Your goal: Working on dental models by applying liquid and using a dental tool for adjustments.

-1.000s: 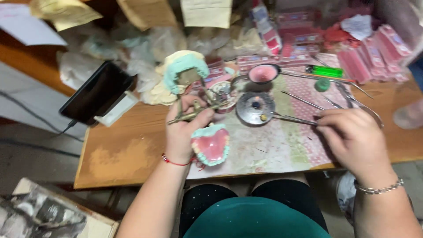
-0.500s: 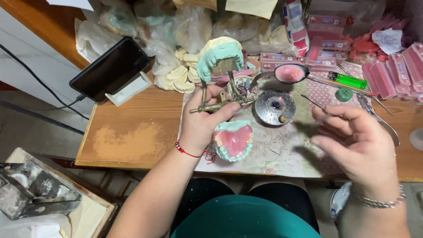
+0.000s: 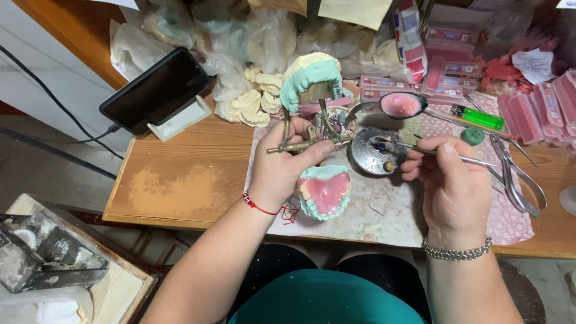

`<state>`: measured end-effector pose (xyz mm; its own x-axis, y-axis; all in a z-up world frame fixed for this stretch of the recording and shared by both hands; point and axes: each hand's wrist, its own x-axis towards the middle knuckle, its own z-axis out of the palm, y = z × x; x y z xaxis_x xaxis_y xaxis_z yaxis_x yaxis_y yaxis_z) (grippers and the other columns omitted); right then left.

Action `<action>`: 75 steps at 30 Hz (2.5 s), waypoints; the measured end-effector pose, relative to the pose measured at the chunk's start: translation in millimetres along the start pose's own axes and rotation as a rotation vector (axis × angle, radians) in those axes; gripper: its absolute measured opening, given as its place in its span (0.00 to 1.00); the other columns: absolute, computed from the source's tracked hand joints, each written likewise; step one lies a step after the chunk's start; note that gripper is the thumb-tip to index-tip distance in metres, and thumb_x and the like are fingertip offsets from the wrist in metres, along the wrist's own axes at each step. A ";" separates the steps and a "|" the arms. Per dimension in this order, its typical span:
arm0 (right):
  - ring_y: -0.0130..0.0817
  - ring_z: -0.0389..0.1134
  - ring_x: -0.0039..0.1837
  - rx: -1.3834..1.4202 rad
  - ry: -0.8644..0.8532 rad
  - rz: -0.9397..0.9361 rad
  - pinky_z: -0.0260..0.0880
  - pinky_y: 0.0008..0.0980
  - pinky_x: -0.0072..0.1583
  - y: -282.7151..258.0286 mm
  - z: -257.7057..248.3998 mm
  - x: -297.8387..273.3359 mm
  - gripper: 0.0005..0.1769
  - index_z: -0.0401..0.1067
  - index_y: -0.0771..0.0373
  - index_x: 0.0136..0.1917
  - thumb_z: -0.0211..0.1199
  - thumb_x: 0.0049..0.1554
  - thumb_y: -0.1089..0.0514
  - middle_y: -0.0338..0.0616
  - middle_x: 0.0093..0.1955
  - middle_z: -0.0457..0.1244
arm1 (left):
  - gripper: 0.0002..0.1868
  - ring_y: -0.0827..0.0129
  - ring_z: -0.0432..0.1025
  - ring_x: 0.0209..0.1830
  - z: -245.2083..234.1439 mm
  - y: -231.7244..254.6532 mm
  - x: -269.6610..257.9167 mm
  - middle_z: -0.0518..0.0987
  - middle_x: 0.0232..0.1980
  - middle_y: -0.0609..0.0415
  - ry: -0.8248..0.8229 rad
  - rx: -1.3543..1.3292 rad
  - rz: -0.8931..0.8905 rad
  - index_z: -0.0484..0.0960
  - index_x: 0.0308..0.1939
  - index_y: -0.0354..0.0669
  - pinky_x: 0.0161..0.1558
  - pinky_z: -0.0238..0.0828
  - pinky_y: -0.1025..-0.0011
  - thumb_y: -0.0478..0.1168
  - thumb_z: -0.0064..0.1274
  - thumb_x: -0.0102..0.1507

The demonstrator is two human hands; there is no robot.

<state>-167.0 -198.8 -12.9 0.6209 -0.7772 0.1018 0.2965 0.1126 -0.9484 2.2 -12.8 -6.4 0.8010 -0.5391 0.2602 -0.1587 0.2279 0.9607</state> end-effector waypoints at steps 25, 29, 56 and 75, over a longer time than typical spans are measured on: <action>0.34 0.69 0.36 0.018 0.067 -0.035 0.73 0.24 0.40 1.3 -4.0 -1.2 0.17 0.73 0.63 0.51 0.59 0.66 0.46 0.49 0.39 0.66 | 0.17 0.77 0.75 0.38 -2.9 -9.2 4.5 0.81 0.42 0.62 0.062 0.161 -0.066 0.80 0.44 0.48 0.42 0.75 0.76 0.42 0.71 0.55; 0.35 0.68 0.37 0.010 0.059 -0.040 0.73 0.24 0.41 1.3 -4.0 -1.4 0.18 0.73 0.64 0.52 0.60 0.65 0.45 0.51 0.39 0.65 | 0.17 0.79 0.74 0.37 -2.6 -8.8 4.3 0.80 0.41 0.63 0.069 0.137 -0.082 0.80 0.43 0.48 0.41 0.74 0.77 0.41 0.71 0.55; 0.33 0.68 0.37 -0.009 0.057 -0.052 0.72 0.23 0.41 -0.5 -1.9 -2.3 0.19 0.72 0.63 0.51 0.59 0.66 0.43 0.48 0.39 0.64 | 0.14 0.78 0.73 0.38 -2.8 -9.1 4.7 0.79 0.41 0.62 0.043 0.191 -0.011 0.80 0.40 0.49 0.44 0.71 0.77 0.42 0.71 0.56; 0.42 0.73 0.40 0.123 -0.215 -0.229 0.80 0.31 0.46 3.9 -5.5 -14.9 0.08 0.69 0.65 0.54 0.53 0.71 0.58 0.58 0.43 0.67 | 0.13 0.75 0.71 0.43 -3.0 -3.8 4.2 0.77 0.40 0.63 0.028 0.260 0.043 0.80 0.38 0.50 0.50 0.66 0.76 0.44 0.70 0.57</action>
<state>-179.1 -190.2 -19.8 0.6630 -0.6441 0.3815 0.5232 0.0341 -0.8515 7.9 -13.4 -9.3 0.8056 -0.5096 0.3021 -0.3333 0.0318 0.9423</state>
